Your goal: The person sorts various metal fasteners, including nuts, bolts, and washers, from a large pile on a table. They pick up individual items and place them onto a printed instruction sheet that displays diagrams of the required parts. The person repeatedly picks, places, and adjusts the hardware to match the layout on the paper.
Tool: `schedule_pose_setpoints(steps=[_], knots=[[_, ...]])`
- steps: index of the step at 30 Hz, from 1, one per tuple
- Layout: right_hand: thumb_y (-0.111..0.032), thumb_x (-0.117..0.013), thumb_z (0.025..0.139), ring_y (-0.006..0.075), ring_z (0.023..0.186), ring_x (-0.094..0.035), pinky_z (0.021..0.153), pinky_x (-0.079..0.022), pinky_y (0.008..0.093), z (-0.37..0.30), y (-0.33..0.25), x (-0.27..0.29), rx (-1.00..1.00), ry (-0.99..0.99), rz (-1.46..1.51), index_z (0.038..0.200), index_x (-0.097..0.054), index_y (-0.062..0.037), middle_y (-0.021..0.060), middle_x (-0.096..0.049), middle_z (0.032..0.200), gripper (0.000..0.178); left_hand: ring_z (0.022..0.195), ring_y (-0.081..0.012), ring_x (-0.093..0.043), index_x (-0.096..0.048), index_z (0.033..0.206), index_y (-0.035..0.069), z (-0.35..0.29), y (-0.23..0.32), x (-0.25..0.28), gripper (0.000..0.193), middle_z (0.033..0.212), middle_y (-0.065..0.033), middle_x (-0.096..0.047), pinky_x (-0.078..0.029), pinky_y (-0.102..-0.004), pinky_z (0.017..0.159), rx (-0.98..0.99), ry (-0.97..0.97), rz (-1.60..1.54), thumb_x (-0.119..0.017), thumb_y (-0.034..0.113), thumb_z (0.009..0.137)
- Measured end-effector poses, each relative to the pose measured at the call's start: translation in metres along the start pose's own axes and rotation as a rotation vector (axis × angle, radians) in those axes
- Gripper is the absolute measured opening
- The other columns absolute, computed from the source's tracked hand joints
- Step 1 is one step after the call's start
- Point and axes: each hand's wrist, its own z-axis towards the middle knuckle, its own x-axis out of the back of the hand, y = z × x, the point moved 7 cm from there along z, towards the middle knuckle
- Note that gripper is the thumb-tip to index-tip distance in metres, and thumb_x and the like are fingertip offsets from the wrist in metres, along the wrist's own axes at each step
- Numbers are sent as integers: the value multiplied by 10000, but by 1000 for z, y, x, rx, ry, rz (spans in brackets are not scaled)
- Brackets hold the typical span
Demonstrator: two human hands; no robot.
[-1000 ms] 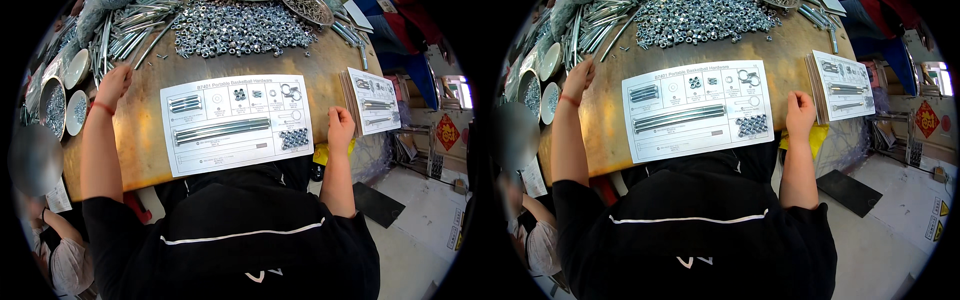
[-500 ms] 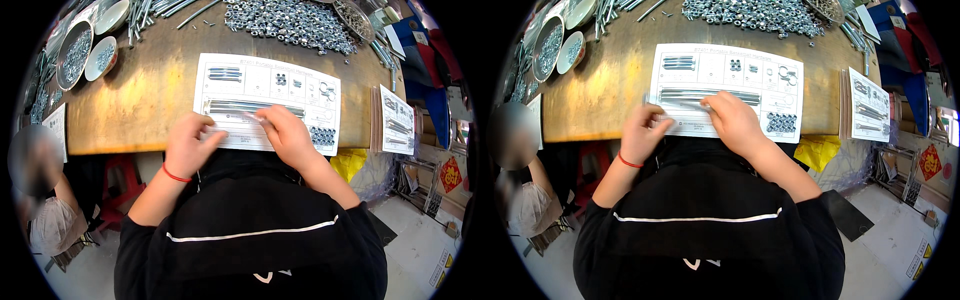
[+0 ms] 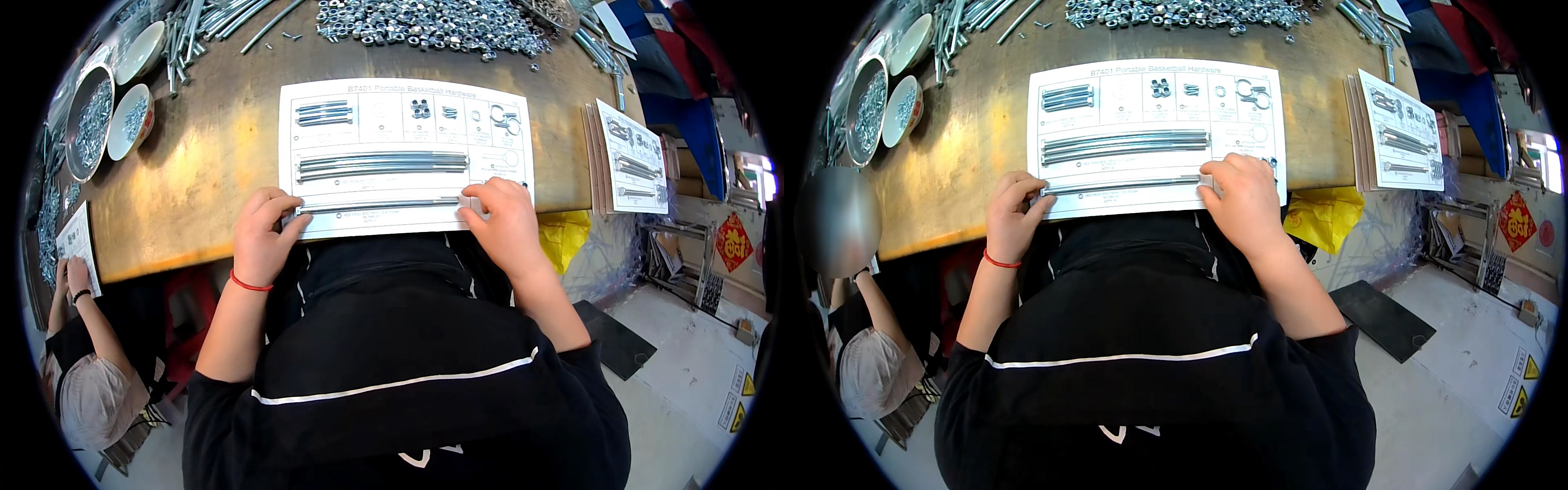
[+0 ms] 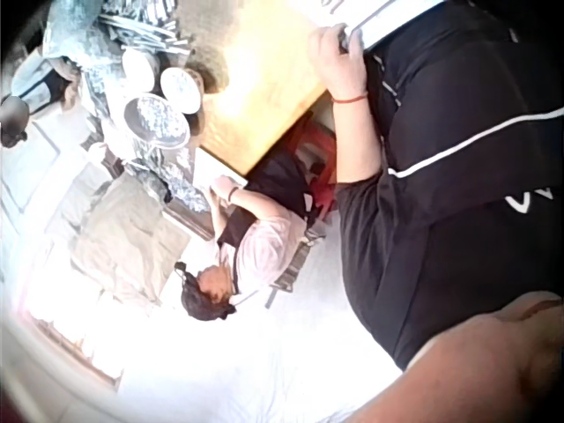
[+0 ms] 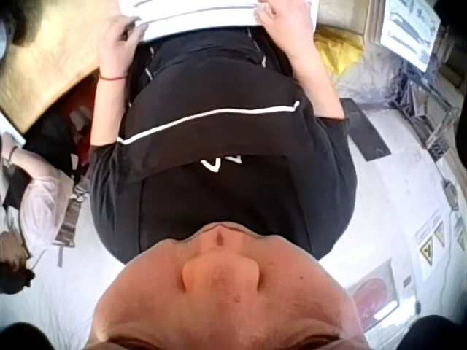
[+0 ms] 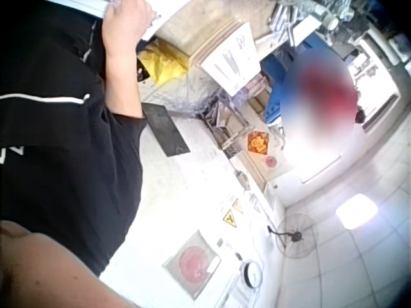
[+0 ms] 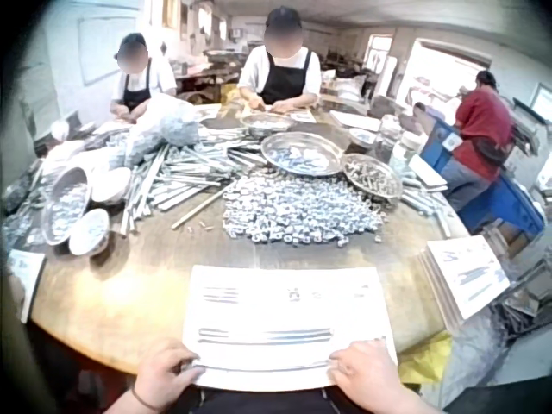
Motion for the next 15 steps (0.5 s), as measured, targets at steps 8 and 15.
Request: schedule_pose_setpoints(steps=[8, 15], knots=[[-86, -724, 746, 293, 761, -591, 696, -425, 408, -4, 6, -12, 44, 61, -4, 816, -678, -87, 68, -585, 718, 83, 778, -249, -576, -690, 891, 29, 5, 9, 2, 266, 854, -96, -607, -484, -334, 689, -92, 34, 105, -814, 15, 656], [-145, -744, 781, 307, 895, -611, 823, -469, 430, 55, 54, 32, 65, -18, 112, 990, -673, -63, 109, -640, 896, 235, 775, -164, -541, -638, 1043, -9, -13, -43, 27, 261, 919, -76, -589, -463, -289, 685, 147, 228, -130, -727, 60, 808]])
